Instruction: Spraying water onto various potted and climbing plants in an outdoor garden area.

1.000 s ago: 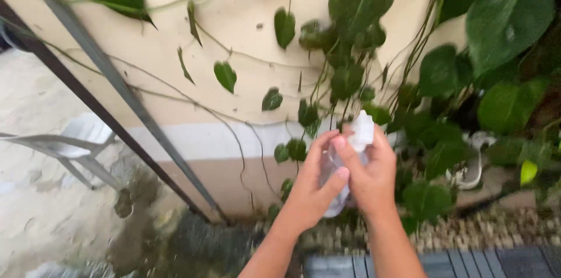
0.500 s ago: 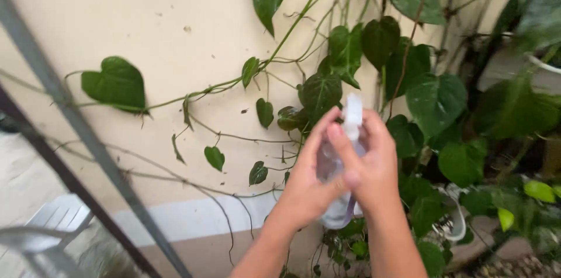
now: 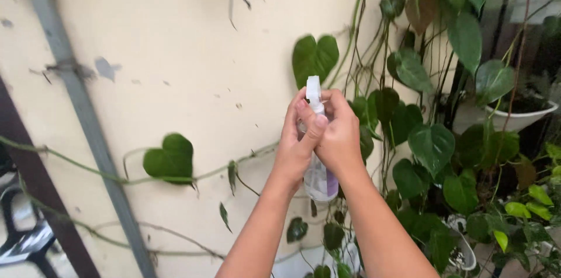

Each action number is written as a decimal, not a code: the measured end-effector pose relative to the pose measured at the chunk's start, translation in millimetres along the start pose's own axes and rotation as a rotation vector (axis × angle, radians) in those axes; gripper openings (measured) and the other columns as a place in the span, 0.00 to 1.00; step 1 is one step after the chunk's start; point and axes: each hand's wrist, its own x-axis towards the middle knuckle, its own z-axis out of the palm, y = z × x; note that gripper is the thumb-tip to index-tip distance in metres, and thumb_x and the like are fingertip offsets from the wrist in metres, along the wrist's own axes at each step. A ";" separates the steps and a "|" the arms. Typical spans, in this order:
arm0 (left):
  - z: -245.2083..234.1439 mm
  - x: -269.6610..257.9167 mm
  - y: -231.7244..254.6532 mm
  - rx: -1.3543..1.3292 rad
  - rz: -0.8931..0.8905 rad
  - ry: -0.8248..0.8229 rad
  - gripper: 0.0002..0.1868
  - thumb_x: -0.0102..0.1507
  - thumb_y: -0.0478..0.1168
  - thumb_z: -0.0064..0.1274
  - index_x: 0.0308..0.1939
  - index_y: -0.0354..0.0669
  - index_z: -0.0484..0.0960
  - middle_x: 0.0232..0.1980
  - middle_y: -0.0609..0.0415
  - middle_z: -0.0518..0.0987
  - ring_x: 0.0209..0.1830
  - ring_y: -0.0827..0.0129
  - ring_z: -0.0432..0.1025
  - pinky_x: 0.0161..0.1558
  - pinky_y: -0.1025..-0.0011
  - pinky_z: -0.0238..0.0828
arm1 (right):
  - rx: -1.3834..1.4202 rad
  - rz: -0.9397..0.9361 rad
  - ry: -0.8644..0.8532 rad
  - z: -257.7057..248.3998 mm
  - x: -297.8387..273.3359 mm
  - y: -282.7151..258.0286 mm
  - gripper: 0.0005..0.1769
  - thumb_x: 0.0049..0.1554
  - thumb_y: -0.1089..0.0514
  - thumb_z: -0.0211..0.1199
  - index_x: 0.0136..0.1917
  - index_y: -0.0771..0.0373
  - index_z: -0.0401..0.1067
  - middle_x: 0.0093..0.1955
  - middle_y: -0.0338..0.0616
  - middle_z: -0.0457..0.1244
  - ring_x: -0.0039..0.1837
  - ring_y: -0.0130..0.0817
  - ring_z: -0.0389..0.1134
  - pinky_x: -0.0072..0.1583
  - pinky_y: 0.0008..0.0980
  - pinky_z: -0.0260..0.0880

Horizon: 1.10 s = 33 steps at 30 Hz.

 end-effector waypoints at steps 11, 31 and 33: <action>7.3 3.2 -27.9 -0.161 -0.090 -0.160 0.39 0.60 0.50 0.66 0.68 0.38 0.66 0.59 0.49 0.76 0.57 0.67 0.71 0.58 0.67 0.70 | 0.144 0.023 0.015 -31.2 -15.9 22.7 0.37 0.62 0.40 0.49 0.80 0.52 0.46 0.70 0.46 0.51 0.69 0.36 0.58 0.68 0.35 0.62; 102.1 124.9 7.4 0.018 0.092 -0.185 0.08 0.62 0.36 0.58 0.44 0.38 0.80 0.37 0.57 0.81 0.35 0.76 0.77 0.39 0.75 0.74 | 0.060 0.125 0.028 -170.0 -23.5 7.8 0.35 0.66 0.34 0.38 0.72 0.60 0.62 0.63 0.45 0.62 0.64 0.36 0.62 0.65 0.38 0.63; 107.7 139.2 1.5 0.092 0.109 -0.183 0.07 0.61 0.36 0.58 0.41 0.38 0.80 0.36 0.57 0.81 0.34 0.76 0.76 0.38 0.75 0.74 | 0.081 0.076 0.028 -184.0 -16.8 8.0 0.30 0.67 0.38 0.39 0.69 0.61 0.64 0.62 0.43 0.64 0.63 0.33 0.64 0.63 0.34 0.65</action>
